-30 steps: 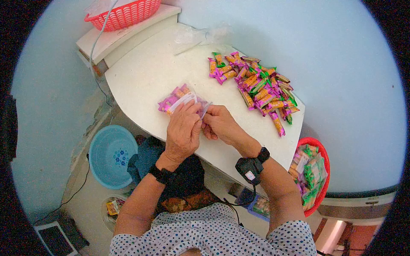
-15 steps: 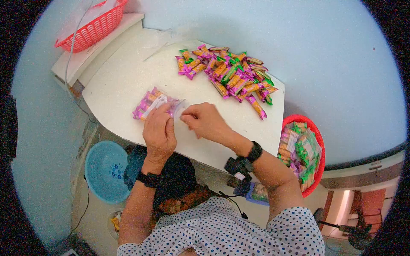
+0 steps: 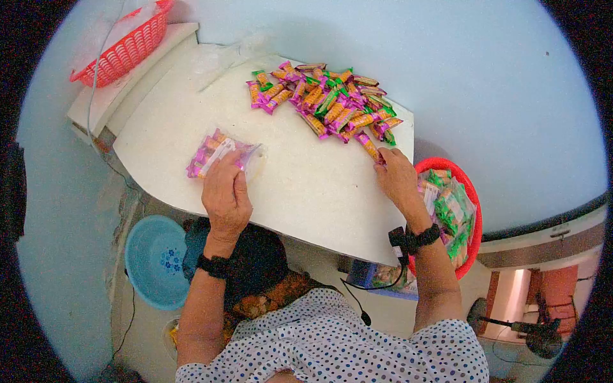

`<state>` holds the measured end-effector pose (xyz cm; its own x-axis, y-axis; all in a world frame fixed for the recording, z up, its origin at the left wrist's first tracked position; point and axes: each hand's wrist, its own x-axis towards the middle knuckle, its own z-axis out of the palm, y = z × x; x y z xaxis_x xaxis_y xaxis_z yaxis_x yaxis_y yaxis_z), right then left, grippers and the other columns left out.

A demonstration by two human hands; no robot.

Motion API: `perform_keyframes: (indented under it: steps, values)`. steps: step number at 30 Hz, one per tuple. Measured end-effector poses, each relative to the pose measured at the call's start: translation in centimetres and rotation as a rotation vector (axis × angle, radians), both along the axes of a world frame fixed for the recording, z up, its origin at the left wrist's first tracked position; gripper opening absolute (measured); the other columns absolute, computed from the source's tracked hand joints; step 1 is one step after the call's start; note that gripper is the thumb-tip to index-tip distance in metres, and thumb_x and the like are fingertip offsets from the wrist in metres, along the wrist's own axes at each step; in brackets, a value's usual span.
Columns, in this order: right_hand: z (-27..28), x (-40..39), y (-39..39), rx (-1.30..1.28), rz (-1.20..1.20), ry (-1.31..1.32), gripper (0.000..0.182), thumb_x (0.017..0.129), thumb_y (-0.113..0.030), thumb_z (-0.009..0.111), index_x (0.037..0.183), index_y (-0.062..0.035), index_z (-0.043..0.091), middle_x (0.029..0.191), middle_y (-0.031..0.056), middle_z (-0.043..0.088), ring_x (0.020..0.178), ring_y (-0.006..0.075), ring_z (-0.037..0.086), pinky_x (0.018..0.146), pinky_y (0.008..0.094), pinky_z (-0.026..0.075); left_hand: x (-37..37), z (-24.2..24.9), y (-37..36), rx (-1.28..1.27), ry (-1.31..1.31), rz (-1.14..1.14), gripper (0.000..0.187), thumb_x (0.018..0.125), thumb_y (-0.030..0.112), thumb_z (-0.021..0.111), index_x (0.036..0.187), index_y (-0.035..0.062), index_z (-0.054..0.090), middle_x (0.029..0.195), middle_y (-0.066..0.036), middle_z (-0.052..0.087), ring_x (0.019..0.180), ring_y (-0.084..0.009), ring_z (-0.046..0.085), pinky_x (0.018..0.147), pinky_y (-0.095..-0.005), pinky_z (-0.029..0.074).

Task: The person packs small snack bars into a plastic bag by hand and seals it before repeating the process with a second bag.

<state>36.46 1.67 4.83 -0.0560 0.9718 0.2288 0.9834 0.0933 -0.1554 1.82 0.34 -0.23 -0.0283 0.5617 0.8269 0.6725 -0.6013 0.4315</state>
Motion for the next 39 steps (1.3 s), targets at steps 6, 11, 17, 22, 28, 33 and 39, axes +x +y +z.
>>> perform_keyframes:
  steps: [6, 11, 17, 22, 28, 33, 39]
  values:
    - [0.8, -0.7, -0.4, -0.078, 0.073, 0.359, 0.033, 0.093, -0.015, 0.061, 0.122, -0.0005, 0.061, 0.095, 0.0148, 0.070, 0.070, 0.0257, 0.066, 0.060, 0.0340, 0.053, 0.0, 0.1, -0.1, -0.018, -0.019, -0.003, 0.016, 0.087, 0.003, 0.063, 0.102, -0.0003, 0.059, 0.113, -0.019, 0.065, 0.108, -0.0367, 0.062, 0.100, -0.0500, 0.046]
    - [4.2, -6.6, -1.1, -0.577, 0.164, 1.091, 0.031, 0.100, -0.017, 0.054, 0.121, 0.0049, 0.060, 0.093, 0.0091, 0.070, 0.059, 0.0072, 0.061, 0.045, 0.0197, 0.046, 0.0, 0.0, 0.0, -0.011, -0.022, -0.012, 0.015, 0.087, 0.005, 0.063, 0.101, -0.0001, 0.059, 0.113, -0.019, 0.065, 0.108, -0.0365, 0.062, 0.100, -0.0501, 0.046]
    - [3.3, -11.7, 0.6, -0.872, 0.250, 1.154, 0.033, 0.101, -0.016, 0.052, 0.124, 0.0071, 0.058, 0.093, 0.0128, 0.072, 0.055, 0.0102, 0.062, 0.045, 0.0222, 0.049, 0.0, 0.2, -0.2, -0.042, -0.017, -0.003, 0.012, 0.090, 0.006, 0.061, 0.100, 0.0007, 0.058, 0.116, -0.018, 0.064, 0.110, -0.0355, 0.062, 0.101, -0.0493, 0.045]
    - [2.4, -14.1, 2.2, -0.946, 0.273, 1.155, 0.033, 0.102, -0.017, 0.050, 0.123, 0.0067, 0.059, 0.092, 0.0130, 0.072, 0.054, 0.0112, 0.062, 0.044, 0.0233, 0.050, 0.0, 0.5, -0.2, -0.046, -0.035, -0.008, 0.012, 0.087, 0.003, 0.061, 0.099, 0.0008, 0.058, 0.116, -0.019, 0.065, 0.109, -0.0371, 0.062, 0.100, -0.0504, 0.046]
    - [1.5, -15.5, 3.2, -0.941, 0.243, 1.254, 0.032, 0.103, -0.018, 0.048, 0.122, 0.0045, 0.059, 0.089, 0.0118, 0.071, 0.052, 0.0114, 0.060, 0.043, 0.0238, 0.048, -0.1, 0.7, -0.4, -0.068, -0.039, -0.021, 0.013, 0.087, 0.002, 0.060, 0.099, 0.0005, 0.058, 0.115, -0.020, 0.065, 0.108, -0.0380, 0.063, 0.099, -0.0507, 0.046]
    - [1.2, -16.2, 3.8, -0.908, 0.239, 1.280, 0.030, 0.104, -0.021, 0.049, 0.119, 0.0017, 0.061, 0.081, 0.0082, 0.068, 0.051, 0.0106, 0.059, 0.042, 0.0228, 0.046, -0.1, 0.7, -0.3, -0.058, -0.035, -0.016, 0.012, 0.089, 0.005, 0.060, 0.100, 0.0008, 0.057, 0.116, -0.019, 0.065, 0.109, -0.0371, 0.062, 0.100, -0.0499, 0.046]
    - [0.5, -17.3, 4.9, -0.918, 0.348, 1.226, 0.023, 0.102, -0.020, 0.052, 0.098, -0.0002, 0.064, 0.070, 0.0035, 0.063, 0.049, 0.0089, 0.057, 0.040, 0.0212, 0.042, -0.1, 0.5, -0.3, -0.051, -0.017, -0.017, 0.012, 0.091, 0.007, 0.060, 0.099, 0.0010, 0.057, 0.118, -0.018, 0.064, 0.114, -0.0356, 0.061, 0.101, -0.0493, 0.045]
